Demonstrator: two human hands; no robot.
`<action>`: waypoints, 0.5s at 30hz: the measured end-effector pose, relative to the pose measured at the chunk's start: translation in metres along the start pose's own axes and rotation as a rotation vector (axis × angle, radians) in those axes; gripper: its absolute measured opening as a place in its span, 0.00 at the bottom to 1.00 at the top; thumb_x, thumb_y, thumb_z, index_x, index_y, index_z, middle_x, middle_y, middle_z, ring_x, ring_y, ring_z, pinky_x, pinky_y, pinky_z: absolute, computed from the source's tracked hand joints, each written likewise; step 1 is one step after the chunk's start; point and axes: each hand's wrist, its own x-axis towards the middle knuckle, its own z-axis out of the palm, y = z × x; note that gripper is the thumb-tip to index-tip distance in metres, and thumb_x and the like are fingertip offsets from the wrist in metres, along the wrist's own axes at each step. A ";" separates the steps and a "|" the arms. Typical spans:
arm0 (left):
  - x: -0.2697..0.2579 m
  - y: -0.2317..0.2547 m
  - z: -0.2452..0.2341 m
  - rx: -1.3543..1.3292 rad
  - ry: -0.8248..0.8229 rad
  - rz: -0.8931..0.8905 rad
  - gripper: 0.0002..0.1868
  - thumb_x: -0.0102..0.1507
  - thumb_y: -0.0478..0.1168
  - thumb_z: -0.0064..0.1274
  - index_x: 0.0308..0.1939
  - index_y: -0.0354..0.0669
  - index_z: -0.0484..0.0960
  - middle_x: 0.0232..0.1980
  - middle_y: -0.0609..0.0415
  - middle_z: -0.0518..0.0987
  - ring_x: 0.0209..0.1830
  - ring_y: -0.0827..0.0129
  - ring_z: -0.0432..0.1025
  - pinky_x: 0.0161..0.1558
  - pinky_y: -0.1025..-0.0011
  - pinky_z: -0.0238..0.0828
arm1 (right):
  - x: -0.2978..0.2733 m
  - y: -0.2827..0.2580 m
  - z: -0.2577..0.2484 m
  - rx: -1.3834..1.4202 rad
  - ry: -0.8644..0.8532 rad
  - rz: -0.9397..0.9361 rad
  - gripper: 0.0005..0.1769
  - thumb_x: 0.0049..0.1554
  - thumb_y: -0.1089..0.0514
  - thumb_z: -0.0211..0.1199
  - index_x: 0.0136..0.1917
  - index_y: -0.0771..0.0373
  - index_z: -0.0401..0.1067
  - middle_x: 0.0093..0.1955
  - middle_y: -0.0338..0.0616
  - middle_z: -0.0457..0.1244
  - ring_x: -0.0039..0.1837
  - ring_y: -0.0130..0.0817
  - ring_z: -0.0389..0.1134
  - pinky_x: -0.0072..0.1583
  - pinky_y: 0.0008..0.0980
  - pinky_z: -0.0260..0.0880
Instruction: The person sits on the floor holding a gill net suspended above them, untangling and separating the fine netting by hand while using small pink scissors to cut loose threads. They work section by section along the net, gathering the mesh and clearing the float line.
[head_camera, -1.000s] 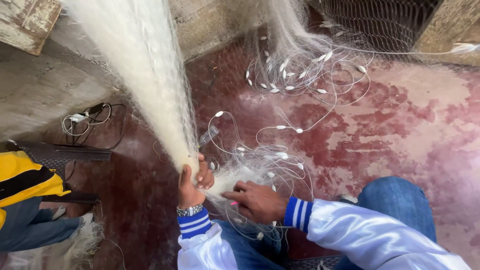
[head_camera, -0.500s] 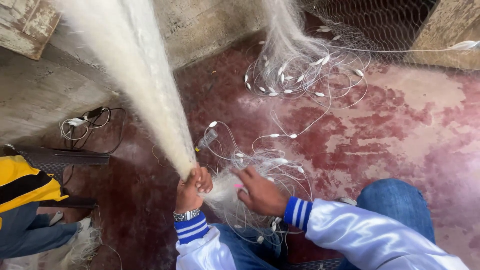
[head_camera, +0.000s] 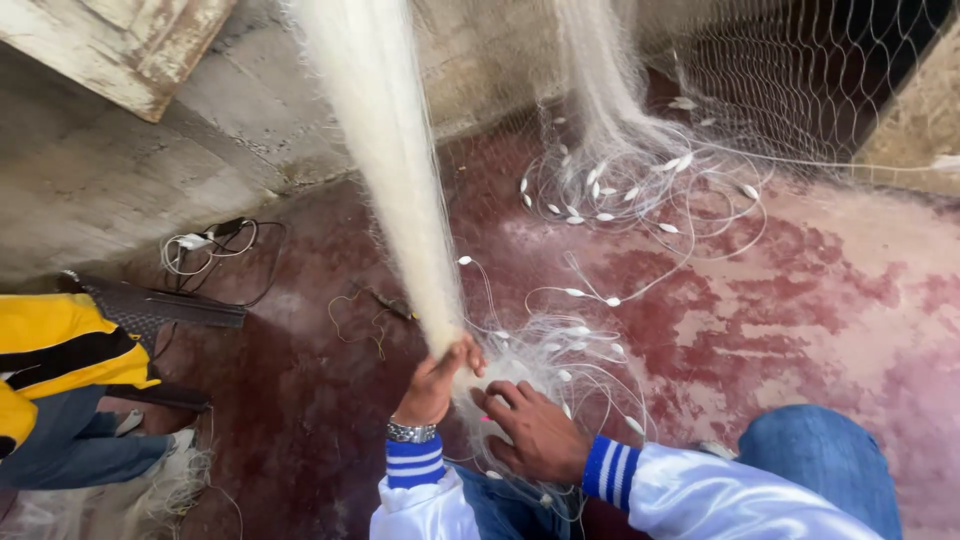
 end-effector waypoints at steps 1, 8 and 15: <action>0.002 0.000 0.001 0.003 0.008 0.009 0.19 0.62 0.53 0.39 0.27 0.41 0.68 0.28 0.54 0.67 0.31 0.70 0.64 0.44 0.71 0.58 | 0.001 0.002 0.000 -0.003 -0.003 -0.012 0.28 0.49 0.53 0.55 0.61 0.62 0.55 0.55 0.48 0.53 0.48 0.48 0.56 0.42 0.47 0.61; 0.007 -0.003 -0.004 0.368 -0.029 -0.052 0.18 0.63 0.54 0.35 0.27 0.46 0.65 0.27 0.60 0.63 0.30 0.74 0.60 0.39 0.75 0.58 | 0.012 0.003 -0.018 0.109 0.109 0.024 0.21 0.53 0.54 0.49 0.60 0.60 0.57 0.50 0.48 0.57 0.46 0.41 0.63 0.40 0.41 0.65; 0.006 -0.042 -0.008 0.489 -0.286 -0.154 0.08 0.64 0.41 0.35 0.37 0.45 0.70 0.38 0.57 0.70 0.38 0.73 0.63 0.46 0.72 0.62 | 0.022 0.011 -0.035 0.271 0.277 0.283 0.30 0.53 0.38 0.46 0.60 0.59 0.57 0.49 0.45 0.57 0.51 0.36 0.57 0.47 0.40 0.62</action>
